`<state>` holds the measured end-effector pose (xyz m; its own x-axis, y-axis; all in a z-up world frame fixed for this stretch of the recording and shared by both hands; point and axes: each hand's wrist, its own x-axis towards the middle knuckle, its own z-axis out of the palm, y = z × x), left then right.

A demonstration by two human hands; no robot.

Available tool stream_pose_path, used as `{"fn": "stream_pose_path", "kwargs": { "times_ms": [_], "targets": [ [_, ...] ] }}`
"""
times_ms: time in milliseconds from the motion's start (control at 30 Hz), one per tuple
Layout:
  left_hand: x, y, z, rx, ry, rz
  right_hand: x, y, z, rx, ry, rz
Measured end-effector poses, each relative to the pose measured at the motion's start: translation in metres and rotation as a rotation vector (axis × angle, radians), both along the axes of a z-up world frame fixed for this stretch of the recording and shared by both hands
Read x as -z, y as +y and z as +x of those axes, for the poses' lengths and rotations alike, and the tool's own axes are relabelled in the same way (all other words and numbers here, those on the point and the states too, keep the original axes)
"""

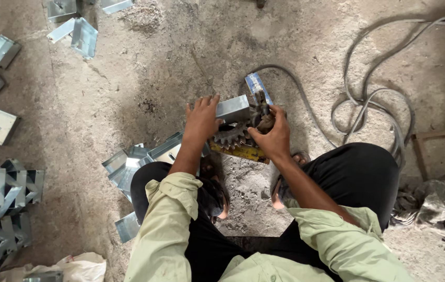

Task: The person sits on the floor and uses a handheld welding tool to join seams on small rectangular metal boxes. They pick up a box, weld a seam while sparks fly, and then place the finished box into a growing pile. The process is repeated continuously with multiple identical metal boxes.

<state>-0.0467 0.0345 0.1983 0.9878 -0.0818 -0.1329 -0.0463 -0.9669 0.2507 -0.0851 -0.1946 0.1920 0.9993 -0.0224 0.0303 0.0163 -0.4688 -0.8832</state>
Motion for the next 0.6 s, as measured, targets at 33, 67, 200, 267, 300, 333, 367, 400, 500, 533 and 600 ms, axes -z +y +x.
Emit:
{"fn": "stream_pose_path", "kwargs": {
  "times_ms": [33, 67, 200, 267, 300, 333, 367, 400, 500, 533, 600],
  "targets": [
    [-0.005, 0.001, 0.001, -0.015, -0.006, -0.021, 0.000, 0.000, 0.000, -0.006, -0.028, 0.000],
    [-0.009, 0.003, 0.004, -0.017, -0.039, -0.036, 0.000, 0.001, 0.000, -0.012, -0.057, -0.001],
    [-0.023, 0.017, 0.009, -0.054, -0.172, -0.095, 0.001, 0.001, -0.002, -0.020, -0.124, -0.035],
    [-0.029, 0.023, 0.006, -0.082, -0.226, -0.122, 0.002, 0.001, -0.001, -0.026, -0.112, -0.034],
    [-0.033, 0.026, 0.005, -0.095, -0.247, -0.134, 0.002, 0.002, 0.000, -0.030, -0.107, -0.033],
    [-0.036, 0.028, 0.003, -0.109, -0.269, -0.147, 0.002, 0.002, 0.000, -0.030, -0.121, -0.040],
    [-0.037, 0.028, 0.003, -0.103, -0.295, -0.147, 0.002, 0.002, -0.001, -0.030, -0.136, -0.045],
    [-0.038, 0.029, 0.003, -0.096, -0.322, -0.147, 0.002, 0.002, -0.001, -0.029, -0.150, -0.049],
    [-0.038, 0.031, 0.006, -0.076, -0.352, -0.114, 0.002, 0.003, 0.000, -0.035, -0.009, 0.018],
    [-0.036, 0.032, 0.006, -0.069, -0.353, -0.098, 0.003, 0.004, -0.001, -0.022, -0.076, -0.003],
    [-0.033, 0.036, -0.002, -0.046, -0.475, -0.144, 0.006, 0.007, -0.005, 0.004, -0.210, -0.046]
  ]
}}
